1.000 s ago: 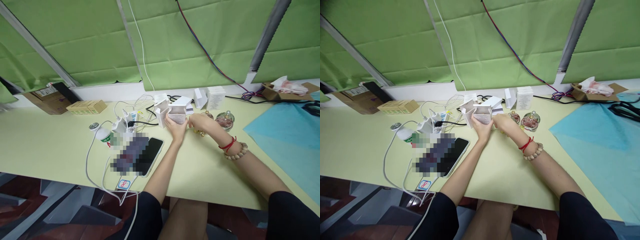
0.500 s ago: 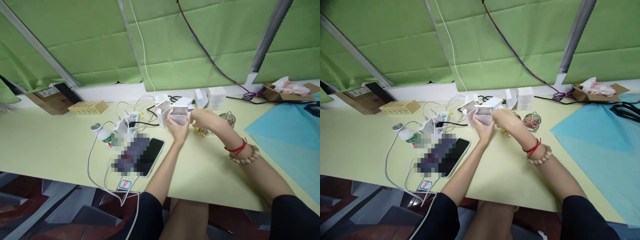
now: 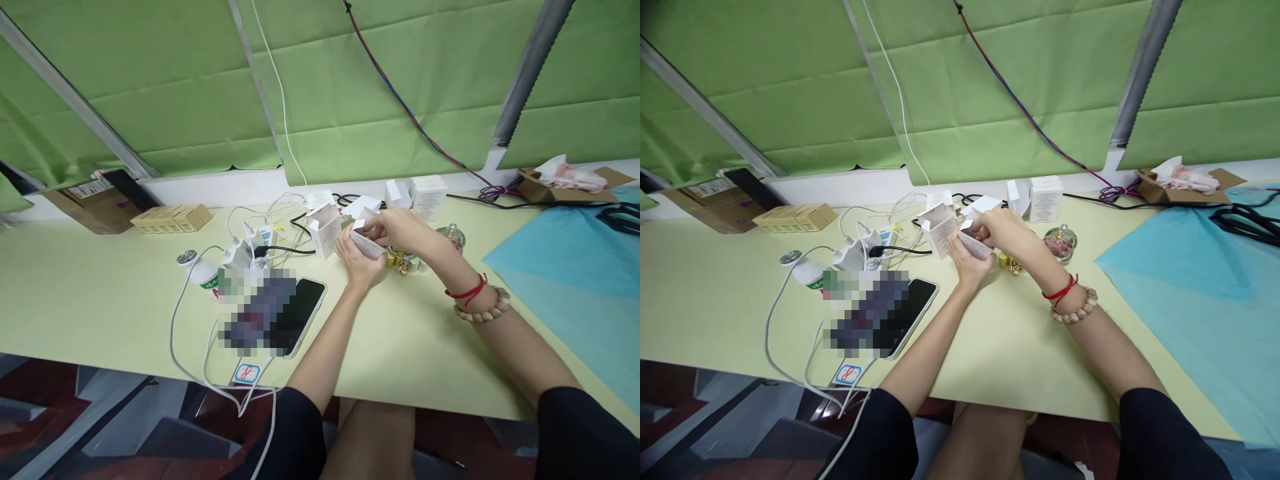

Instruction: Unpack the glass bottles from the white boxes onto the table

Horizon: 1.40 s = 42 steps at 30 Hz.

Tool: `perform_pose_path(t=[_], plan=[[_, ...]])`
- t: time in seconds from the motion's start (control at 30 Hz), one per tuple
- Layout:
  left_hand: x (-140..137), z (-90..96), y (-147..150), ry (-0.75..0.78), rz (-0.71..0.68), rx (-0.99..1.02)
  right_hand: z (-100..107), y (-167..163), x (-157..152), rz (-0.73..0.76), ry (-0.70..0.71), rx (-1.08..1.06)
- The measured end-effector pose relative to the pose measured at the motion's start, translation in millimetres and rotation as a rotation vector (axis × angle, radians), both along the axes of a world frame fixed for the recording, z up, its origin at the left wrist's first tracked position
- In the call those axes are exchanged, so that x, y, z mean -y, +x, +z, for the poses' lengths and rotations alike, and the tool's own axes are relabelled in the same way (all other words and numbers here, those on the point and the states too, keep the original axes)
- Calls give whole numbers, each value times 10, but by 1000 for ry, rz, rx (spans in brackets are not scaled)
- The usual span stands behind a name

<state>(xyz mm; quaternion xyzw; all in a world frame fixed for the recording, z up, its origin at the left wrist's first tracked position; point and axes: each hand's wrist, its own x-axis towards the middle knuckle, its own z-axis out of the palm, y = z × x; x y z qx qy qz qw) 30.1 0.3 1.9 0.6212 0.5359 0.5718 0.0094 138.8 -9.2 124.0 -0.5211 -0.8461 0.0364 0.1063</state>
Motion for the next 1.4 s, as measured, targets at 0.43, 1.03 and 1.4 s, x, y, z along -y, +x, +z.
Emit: perform_pose_path(t=[0.43,1.03,1.4], plan=[[-39,18,-29,-20,81,25,-70,-12,-97,182,143,-58],[-115,9,-49,-65,173,177,95,250,37,-152,-574,84],[-90,40,-43,-109,170,202,-340,-184,-39,-127,-896,293]])
